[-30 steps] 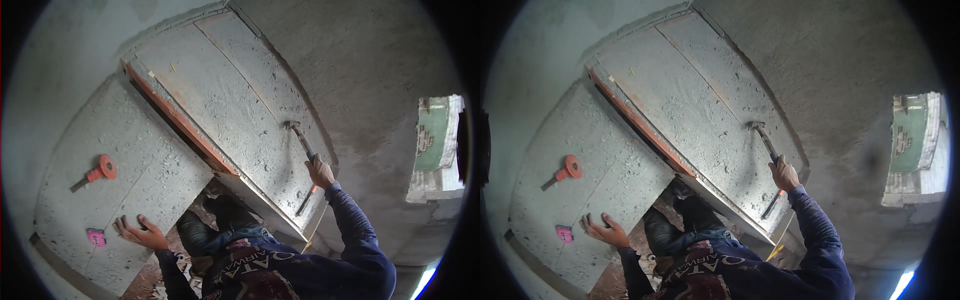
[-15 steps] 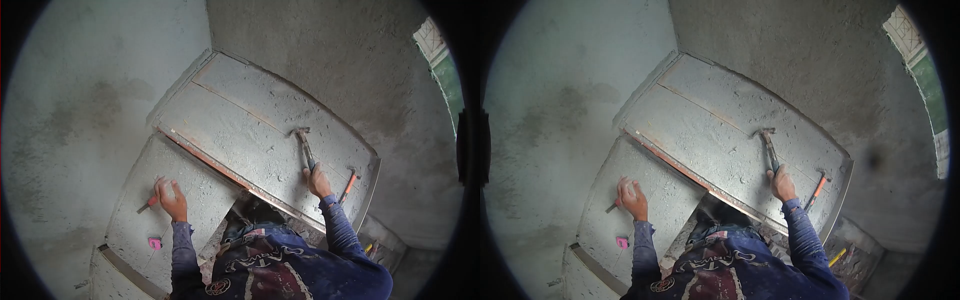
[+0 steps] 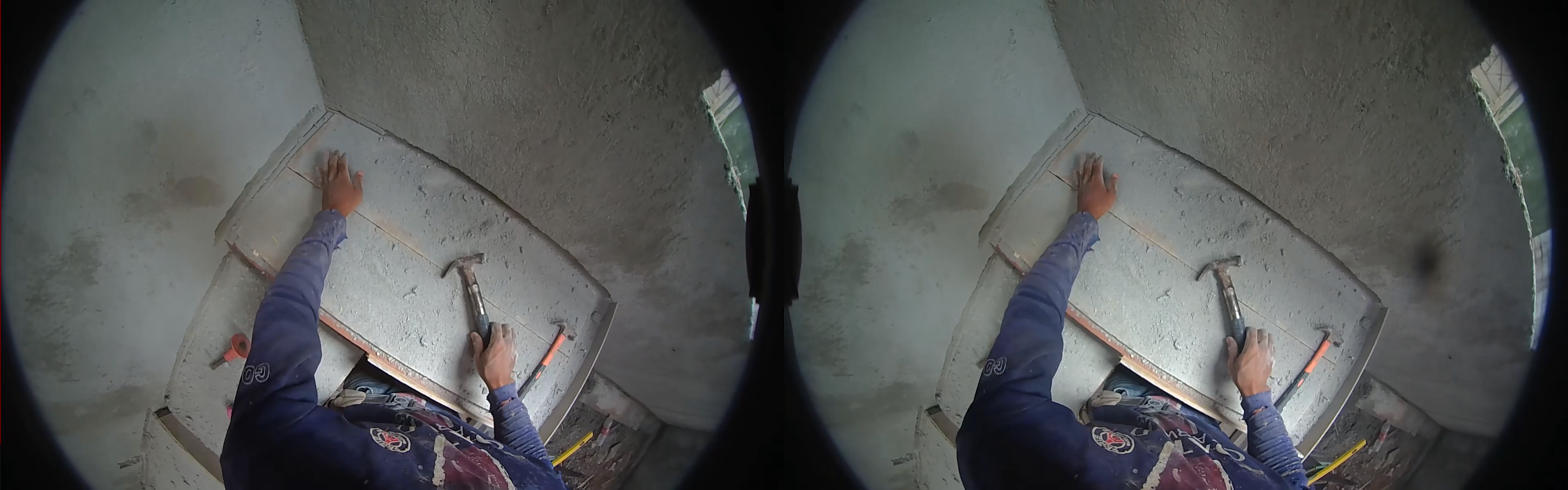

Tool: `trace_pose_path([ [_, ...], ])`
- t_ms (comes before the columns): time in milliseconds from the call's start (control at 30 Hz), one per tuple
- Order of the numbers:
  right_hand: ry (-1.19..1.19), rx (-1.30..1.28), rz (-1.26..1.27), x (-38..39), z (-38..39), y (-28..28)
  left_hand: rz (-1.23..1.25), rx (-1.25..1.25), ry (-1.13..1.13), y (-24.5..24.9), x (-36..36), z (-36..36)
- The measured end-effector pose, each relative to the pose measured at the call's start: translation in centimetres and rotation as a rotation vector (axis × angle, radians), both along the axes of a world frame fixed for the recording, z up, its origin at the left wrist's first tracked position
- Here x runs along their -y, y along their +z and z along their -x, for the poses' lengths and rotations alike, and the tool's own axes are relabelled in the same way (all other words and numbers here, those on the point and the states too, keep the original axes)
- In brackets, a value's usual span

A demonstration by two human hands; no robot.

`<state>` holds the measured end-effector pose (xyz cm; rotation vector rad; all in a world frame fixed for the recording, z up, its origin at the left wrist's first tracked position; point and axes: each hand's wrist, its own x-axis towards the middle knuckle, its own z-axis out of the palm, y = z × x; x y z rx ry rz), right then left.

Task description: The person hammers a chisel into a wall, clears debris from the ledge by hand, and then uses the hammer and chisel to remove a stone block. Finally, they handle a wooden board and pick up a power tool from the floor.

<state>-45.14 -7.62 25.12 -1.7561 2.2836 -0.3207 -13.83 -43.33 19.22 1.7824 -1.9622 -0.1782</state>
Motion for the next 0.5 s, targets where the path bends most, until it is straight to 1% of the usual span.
trace_pose_path([
  [67, -0.034, -0.019, 0.032, -0.2, -0.5, 0.0, 0.019, 0.008, 0.03, -1.3, 5.3, 0.4],
  [100, -0.049, 0.004, -0.004, 0.0, -0.6, 0.2, 0.021, -0.01, 0.02, -2.0, 7.8, 0.7],
  [133, -0.061, 0.023, -0.038, 0.3, -0.6, 0.2, 0.045, -0.016, 0.064, -2.5, 10.2, 1.0],
  [167, -0.085, 0.053, -0.02, 0.3, -0.7, 0.0, 0.062, -0.024, 0.114, -3.3, 12.0, 1.3],
  [233, -0.111, 0.045, -0.034, 0.7, -1.1, 0.0, 0.05, -0.056, 0.103, -3.8, 13.7, 2.3],
  [267, -0.143, 0.064, -0.045, 1.0, -1.5, 0.0, 0.043, -0.06, 0.085, -4.1, 14.0, 2.6],
  [300, -0.138, 0.049, 0.032, 1.2, -1.7, -0.4, 0.024, -0.066, 0.091, -4.0, 13.4, 3.0],
  [367, -0.149, 0.04, 0.01, 1.9, -1.7, -0.8, 0.069, 0.044, 0.008, -3.2, 10.8, 4.3],
  [400, -0.167, 0.041, 0.003, 1.9, -1.7, -0.8, 0.048, 0.035, 0.015, -2.8, 9.4, 5.0],
  [433, -0.156, 0.032, -0.078, 2.0, -1.5, -0.4, 0.084, -0.001, -0.1, -2.5, 7.5, 5.9],
  [467, -0.148, 0.021, -0.093, 2.4, -1.5, -0.2, 0.129, -0.039, -0.212, -2.5, 6.0, 6.7],
  [500, -0.147, 0.039, -0.099, 2.5, -1.5, -0.1, 0.12, -0.078, -0.311, -2.8, 4.6, 7.9],
])
